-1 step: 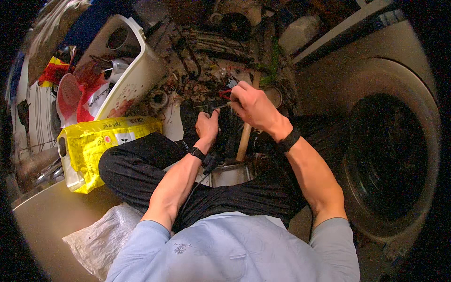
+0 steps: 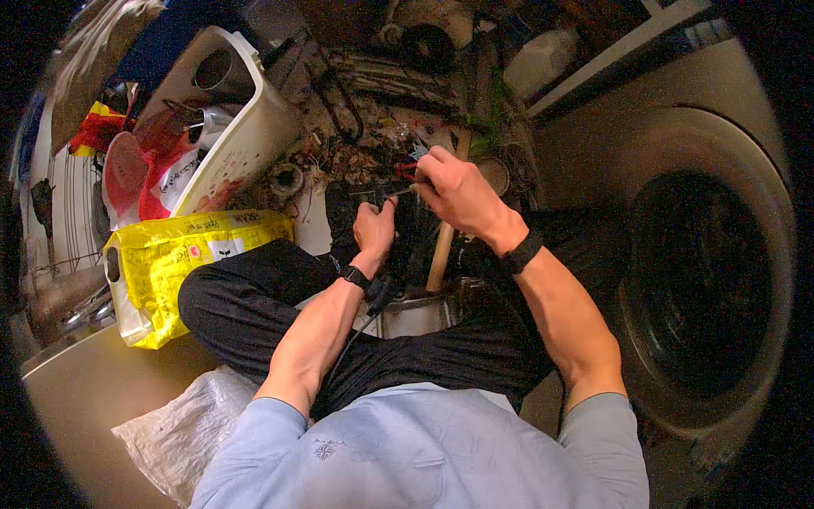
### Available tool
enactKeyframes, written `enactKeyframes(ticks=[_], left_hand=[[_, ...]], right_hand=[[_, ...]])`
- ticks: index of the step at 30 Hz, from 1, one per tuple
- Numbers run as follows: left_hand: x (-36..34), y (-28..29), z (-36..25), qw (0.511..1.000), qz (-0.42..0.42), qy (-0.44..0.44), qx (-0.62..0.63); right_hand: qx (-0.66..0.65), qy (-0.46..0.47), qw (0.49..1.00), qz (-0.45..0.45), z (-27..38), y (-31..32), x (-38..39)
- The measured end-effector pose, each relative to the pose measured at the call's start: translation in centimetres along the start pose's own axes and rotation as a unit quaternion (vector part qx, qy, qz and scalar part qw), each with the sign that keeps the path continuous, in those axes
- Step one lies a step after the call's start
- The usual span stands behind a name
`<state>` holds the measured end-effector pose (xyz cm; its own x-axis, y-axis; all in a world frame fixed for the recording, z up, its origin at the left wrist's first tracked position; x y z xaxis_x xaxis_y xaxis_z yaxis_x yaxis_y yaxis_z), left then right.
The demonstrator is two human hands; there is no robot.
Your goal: The person disassembles the base of a black electric kettle while sitting on the floor, using pliers to pull at internal wires and a screwdriver to remove screws from the bottom of the unit.
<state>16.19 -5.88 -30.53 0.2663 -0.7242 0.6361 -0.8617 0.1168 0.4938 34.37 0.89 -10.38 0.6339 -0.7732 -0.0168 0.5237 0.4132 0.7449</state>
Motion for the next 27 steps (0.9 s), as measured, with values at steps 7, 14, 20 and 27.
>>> enactKeyframes(ticks=[7, 14, 20, 27], left_hand=[[1.3, -0.3, -0.7, 0.999, 0.034, 0.000, -0.011], [1.6, -0.5, 0.0, 0.993, 0.117, 0.025, -0.002], [2.4, -0.1, -0.7, 0.991, 0.119, 0.000, 0.062], [-0.1, -0.7, 2.1, 0.992, 0.119, -0.019, 0.021]], right_hand=[[0.136, -0.123, 0.983, 0.032, -1.4, -0.1, -2.0], [0.007, 0.081, 0.995, -0.051, 1.5, 0.3, -3.7], [-0.025, -0.096, 0.994, -0.046, -0.5, -1.0, -4.3], [0.021, -0.054, 0.998, 0.000, 0.6, -1.1, -5.6]])
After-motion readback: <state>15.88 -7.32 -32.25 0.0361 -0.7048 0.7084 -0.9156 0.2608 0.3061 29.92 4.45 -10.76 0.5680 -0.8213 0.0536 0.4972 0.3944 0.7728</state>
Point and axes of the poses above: each hand's wrist, its own x-axis away from the middle knuckle, its own y-axis out of the back of the hand, z = x × y, the point moved 6 cm from there along -x, towards the middle knuckle, and after that the axes turned 12 degrees about z, right-handed, at the moved point
